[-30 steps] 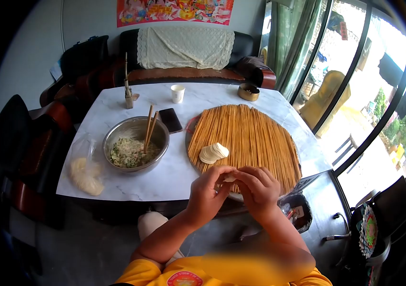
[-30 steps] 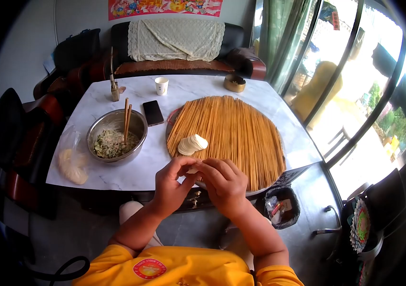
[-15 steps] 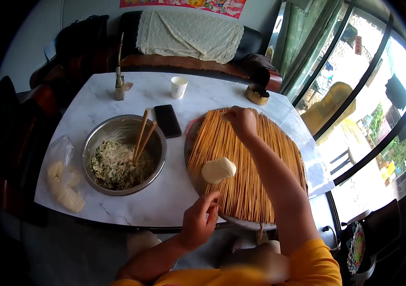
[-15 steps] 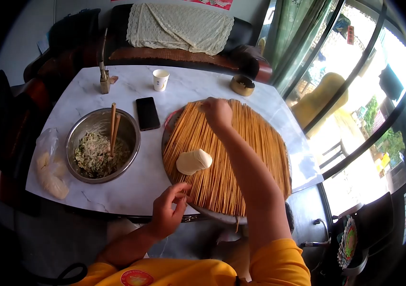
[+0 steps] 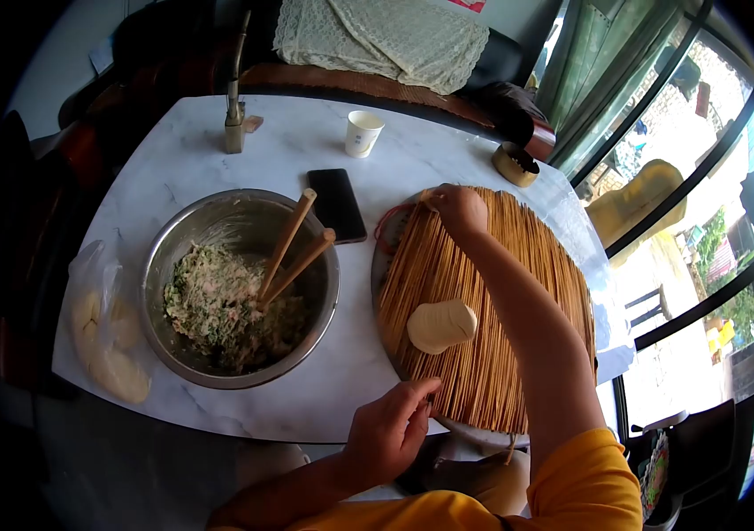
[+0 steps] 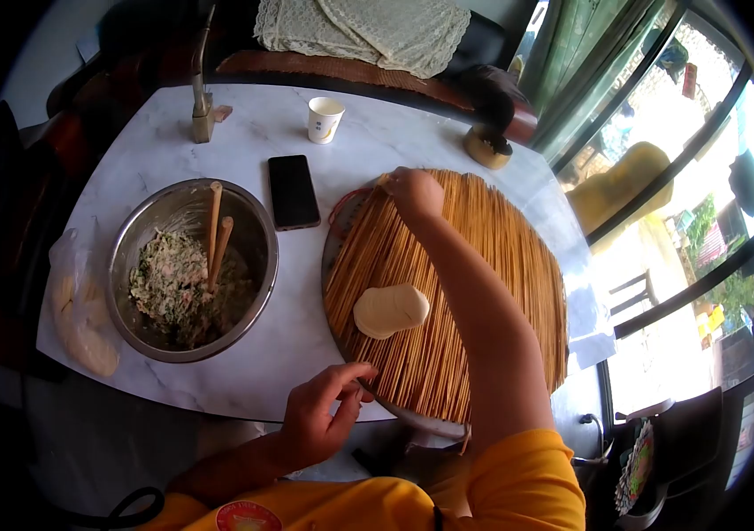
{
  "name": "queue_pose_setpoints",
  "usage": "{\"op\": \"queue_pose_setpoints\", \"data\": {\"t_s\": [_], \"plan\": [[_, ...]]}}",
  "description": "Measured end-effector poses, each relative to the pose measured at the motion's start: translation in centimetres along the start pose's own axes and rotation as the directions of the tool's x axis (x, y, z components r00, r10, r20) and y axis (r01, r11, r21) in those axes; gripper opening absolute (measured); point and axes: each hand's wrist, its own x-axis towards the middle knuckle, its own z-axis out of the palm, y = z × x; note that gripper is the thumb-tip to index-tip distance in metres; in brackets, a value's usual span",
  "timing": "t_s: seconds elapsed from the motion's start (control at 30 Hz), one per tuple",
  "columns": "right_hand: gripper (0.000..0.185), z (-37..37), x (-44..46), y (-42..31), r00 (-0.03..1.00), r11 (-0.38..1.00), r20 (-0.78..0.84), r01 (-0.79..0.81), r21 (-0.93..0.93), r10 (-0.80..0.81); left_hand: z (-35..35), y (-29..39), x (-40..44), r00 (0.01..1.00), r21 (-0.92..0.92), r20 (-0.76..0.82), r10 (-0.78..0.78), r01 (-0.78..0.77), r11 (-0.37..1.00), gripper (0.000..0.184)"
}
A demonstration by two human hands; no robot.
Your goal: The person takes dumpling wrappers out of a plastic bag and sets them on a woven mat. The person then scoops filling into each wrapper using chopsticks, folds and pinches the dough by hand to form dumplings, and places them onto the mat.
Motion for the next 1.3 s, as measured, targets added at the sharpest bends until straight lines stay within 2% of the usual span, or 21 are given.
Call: {"op": "queue_pose_setpoints", "data": {"t_s": [0.07, 0.17, 0.27, 0.3, 0.37, 0.4, 0.43, 0.5, 0.53, 0.57, 0.6, 0.63, 0.67, 0.8, 0.83, 0.9, 1.0, 1.07, 1.13, 1.27, 1.3], "plan": [[0.030, -1.4, 0.0, -0.5, 0.997, 0.996, -0.059, -0.048, 0.072, 0.052, 0.1, -0.4, 0.0, 0.998, 0.049, -0.030, 0.050, -0.048, 0.998, 0.031], [0.020, -4.5, 0.5, -0.9, 0.984, 0.988, -0.169, -0.033, 0.154, 0.059, 0.0, -0.4, -0.1, 0.992, 0.097, -0.077, 0.100, -0.092, 0.991, 0.030], [0.014, -8.3, -0.5, -2.6, 0.960, 0.961, -0.269, 0.145, 0.235, -0.079, -0.1, -0.1, -0.2, 0.979, 0.112, -0.125, 0.159, -0.146, 0.983, 0.026], [0.014, -9.1, -1.4, -3.6, 0.958, 0.959, -0.273, 0.157, 0.234, -0.090, -0.1, -0.2, -0.2, 0.977, 0.117, -0.134, 0.166, -0.150, 0.982, 0.026], [0.014, -10.7, -3.9, -5.8, 0.943, 0.877, -0.286, 0.278, 0.392, -0.172, -0.3, -0.5, -0.4, 0.937, 0.173, -0.146, 0.317, -0.291, 0.941, 0.023], [0.014, -11.4, -5.5, -7.1, 0.941, 0.874, -0.288, 0.287, 0.393, -0.179, -0.7, -0.5, -0.4, 0.935, 0.179, -0.153, 0.321, -0.293, 0.939, 0.023], [0.014, -11.9, -7.3, -8.5, 0.973, 0.847, -0.174, 0.218, 0.484, -0.150, -1.3, -0.4, -0.2, 0.902, 0.212, -0.190, 0.387, -0.347, 0.914, 0.022], [0.016, -12.7, -10.4, -11.0, 0.986, 0.818, 0.041, 0.110, 0.565, -0.161, -4.1, 1.1, 0.8, 0.831, 0.284, -0.322, 0.454, -0.372, 0.883, 0.018], [0.016, -12.6, -11.5, -11.7, 0.981, 0.808, 0.075, 0.103, 0.580, -0.179, -5.1, 1.8, 1.4, 0.737, 0.256, -0.537, 0.411, -0.322, 0.912, 0.018], [0.016, -12.4, -12.6, -12.4, 0.974, 0.798, 0.113, 0.093, 0.595, -0.197, -6.8, 2.1, 2.0, 0.631, 0.108, -0.709, 0.314, -0.343, 0.933, 0.020], [0.016, -11.9, -13.5, -12.9, 0.970, 0.793, 0.124, 0.096, 0.602, -0.211, -8.7, 3.7, 2.2, 0.534, 0.021, -0.816, 0.223, -0.357, 0.934, 0.022], [0.016, -11.3, -14.1, -13.3, 0.959, 0.766, 0.174, 0.062, 0.640, -0.222, -10.8, 4.5, 2.4, 0.401, 0.069, -0.882, 0.247, -0.409, 0.910, 0.021], [0.015, -11.0, -14.6, -13.7, 0.947, 0.741, 0.220, 0.028, 0.671, -0.235, -12.6, 5.2, 2.0, 0.326, 0.111, -0.910, 0.257, -0.406, 0.907, 0.021], [0.016, -11.8, -16.8, -17.5, 0.881, 0.776, 0.257, 0.172, 0.607, -0.397, -17.0, 3.7, -1.1, 0.320, 0.184, -0.906, 0.277, -0.292, 0.939, 0.020], [0.016, -12.2, -17.0, -18.4, 0.878, 0.776, 0.263, 0.171, 0.608, -0.399, -17.5, 3.4, -1.8, 0.342, 0.139, -0.913, 0.223, -0.253, 0.957, 0.019], [0.015, -12.3, -17.0, -19.5, 0.845, 0.803, 0.228, 0.325, 0.499, -0.483, -18.0, 3.2, -2.5, 0.365, 0.089, -0.917, 0.159, -0.202, 0.975, 0.017], [0.014, -10.5, -14.8, -17.2, 0.910, 0.820, 0.175, 0.238, 0.520, -0.375, -18.4, 3.1, -2.3, 0.423, -0.003, -0.903, 0.073, -0.175, 0.985, 0.013], [0.014, -10.3, -13.8, -16.3, 0.924, 0.840, 0.193, 0.193, 0.507, -0.329, -18.7, 2.9, -2.3, 0.386, 0.008, -0.920, 0.072, -0.167, 0.986, 0.012], [0.013, -10.9, -13.7, -16.4, 0.935, 0.829, 0.252, 0.071, 0.555, -0.249, -19.1, 2.6, -2.2, 0.391, 0.010, -0.918, 0.072, -0.160, 0.987, 0.011], [0.016, -10.1, -13.1, -16.6, 0.909, 0.855, 0.339, 0.036, 0.517, -0.244, -19.1, 2.1, -2.1, 0.407, -0.066, -0.913, 0.017, -0.189, 0.980, 0.011], [0.020, -9.3, -12.9, -16.7, 0.907, 0.812, 0.266, 0.126, 0.569, -0.327, -19.1, 1.9, -2.1, 0.394, -0.059, -0.919, 0.020, -0.187, 0.981, 0.011]]}}
